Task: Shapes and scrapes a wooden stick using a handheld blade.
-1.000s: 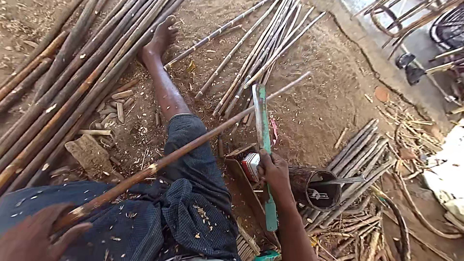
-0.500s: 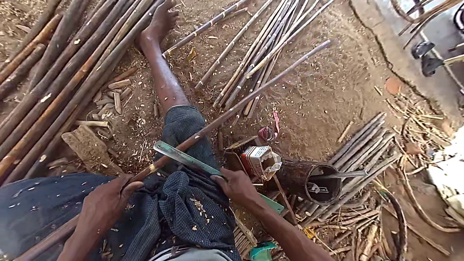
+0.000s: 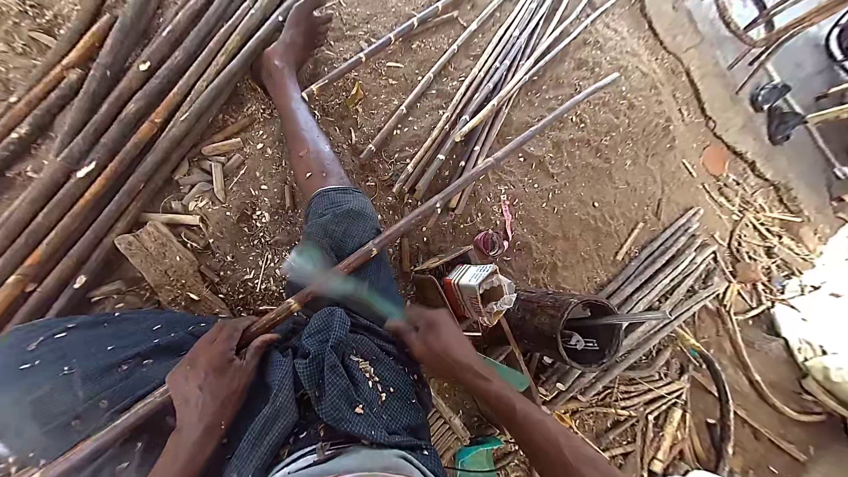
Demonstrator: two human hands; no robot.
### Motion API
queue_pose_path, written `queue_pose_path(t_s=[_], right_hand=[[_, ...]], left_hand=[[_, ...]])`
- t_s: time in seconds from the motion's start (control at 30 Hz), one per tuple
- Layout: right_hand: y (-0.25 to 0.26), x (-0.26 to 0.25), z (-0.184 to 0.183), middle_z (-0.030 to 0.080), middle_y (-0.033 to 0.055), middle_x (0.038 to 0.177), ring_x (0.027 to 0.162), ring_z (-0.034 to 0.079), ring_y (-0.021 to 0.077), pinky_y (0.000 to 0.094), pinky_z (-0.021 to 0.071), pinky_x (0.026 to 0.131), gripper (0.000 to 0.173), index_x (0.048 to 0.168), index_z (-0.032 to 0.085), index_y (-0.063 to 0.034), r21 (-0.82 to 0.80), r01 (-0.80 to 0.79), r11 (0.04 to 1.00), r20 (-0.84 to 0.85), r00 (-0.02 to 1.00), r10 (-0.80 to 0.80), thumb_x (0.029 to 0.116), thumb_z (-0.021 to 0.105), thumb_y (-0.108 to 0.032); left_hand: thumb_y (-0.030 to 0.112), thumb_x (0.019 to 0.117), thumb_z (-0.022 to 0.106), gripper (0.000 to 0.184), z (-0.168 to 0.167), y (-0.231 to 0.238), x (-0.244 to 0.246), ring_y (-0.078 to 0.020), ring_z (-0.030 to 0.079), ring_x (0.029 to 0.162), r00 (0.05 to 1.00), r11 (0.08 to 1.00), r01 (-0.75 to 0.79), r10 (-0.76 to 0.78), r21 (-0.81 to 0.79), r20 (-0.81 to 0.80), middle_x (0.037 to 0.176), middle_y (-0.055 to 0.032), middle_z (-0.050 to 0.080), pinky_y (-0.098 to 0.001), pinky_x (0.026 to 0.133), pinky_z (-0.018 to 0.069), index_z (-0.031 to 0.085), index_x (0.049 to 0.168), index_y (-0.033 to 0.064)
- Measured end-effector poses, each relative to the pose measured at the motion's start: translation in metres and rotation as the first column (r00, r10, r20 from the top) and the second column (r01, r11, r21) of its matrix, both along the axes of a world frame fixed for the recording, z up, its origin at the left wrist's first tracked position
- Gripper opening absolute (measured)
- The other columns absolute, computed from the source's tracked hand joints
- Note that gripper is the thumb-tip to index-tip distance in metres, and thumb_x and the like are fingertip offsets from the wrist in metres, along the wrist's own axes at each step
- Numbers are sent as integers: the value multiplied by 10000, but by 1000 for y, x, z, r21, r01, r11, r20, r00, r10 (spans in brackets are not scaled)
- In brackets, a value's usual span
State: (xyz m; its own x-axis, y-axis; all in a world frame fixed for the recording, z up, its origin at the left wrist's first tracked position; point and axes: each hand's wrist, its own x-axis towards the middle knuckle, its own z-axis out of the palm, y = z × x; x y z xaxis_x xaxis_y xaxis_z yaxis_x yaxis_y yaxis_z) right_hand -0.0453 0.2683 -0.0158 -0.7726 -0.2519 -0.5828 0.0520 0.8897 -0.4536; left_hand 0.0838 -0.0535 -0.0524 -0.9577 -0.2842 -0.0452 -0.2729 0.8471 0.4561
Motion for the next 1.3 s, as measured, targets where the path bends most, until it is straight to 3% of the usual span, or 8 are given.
queue_pose_path(t_s=[0.17,0.3,0.43,0.57,0.73,0.87,1.0,1.3], right_hand=[[19,-20,-4,514,89,591,441,509,237,434,460,412,607,952,618,-87,-101,429,897,-83,895,-438,1021,441,-664],[-1,9,4,616,76,712,661,642,260,511,541,611,472,953,670,-113,10,-43,999,28,999,42,1036,511,-549],[20,-29,-12,573,97,657,537,576,247,477,511,507,541,935,667,-68,-85,363,928,-116,921,-371,1028,517,-579],[1,1,3,599,61,676,623,631,252,508,527,565,482,931,665,-144,26,-75,997,-18,997,76,1025,504,-589],[31,-26,-24,503,77,600,448,497,223,447,476,424,614,953,604,-72,-134,399,907,-121,902,-414,1039,408,-648],[16,2,-25,588,80,619,568,623,273,521,518,535,464,908,670,-95,-7,-38,999,-182,983,36,1042,503,-507],[31,-24,-29,488,77,569,423,487,227,435,457,401,622,947,604,-89,-142,436,889,-115,884,-452,1020,423,-680],[22,-18,-22,532,82,599,471,526,233,454,472,443,558,915,639,-74,-117,300,947,-143,938,-315,1047,461,-587]], left_hand=[[629,931,558,617,0,9,3,-392,693,785,999,999,-37,38,6,-21,978,-173,709,-599,600,501,718,1107,60],[633,920,573,611,2,7,4,-391,697,826,999,999,-50,50,6,-3,1008,-167,714,-614,642,508,721,1123,76],[607,921,589,599,-1,10,4,-394,694,827,999,999,-43,43,13,-22,997,-178,705,-603,641,511,714,1120,56],[588,920,614,559,3,8,3,-385,694,836,999,999,-47,46,25,16,1008,-159,707,-608,652,514,714,1117,75],[649,988,477,555,7,-15,-11,-303,674,707,980,988,43,-71,150,186,788,-71,680,-578,608,514,722,1036,154],[564,1027,481,436,5,-36,-24,-196,677,678,929,937,54,-174,346,327,743,11,680,-529,642,553,717,997,199],[511,1044,475,393,0,-42,-31,-121,610,589,912,905,69,-228,420,342,679,69,639,-430,595,530,699,927,210],[462,1052,491,333,1,-40,-30,-124,597,580,924,913,60,-203,404,323,666,71,623,-438,584,509,693,953,217]])
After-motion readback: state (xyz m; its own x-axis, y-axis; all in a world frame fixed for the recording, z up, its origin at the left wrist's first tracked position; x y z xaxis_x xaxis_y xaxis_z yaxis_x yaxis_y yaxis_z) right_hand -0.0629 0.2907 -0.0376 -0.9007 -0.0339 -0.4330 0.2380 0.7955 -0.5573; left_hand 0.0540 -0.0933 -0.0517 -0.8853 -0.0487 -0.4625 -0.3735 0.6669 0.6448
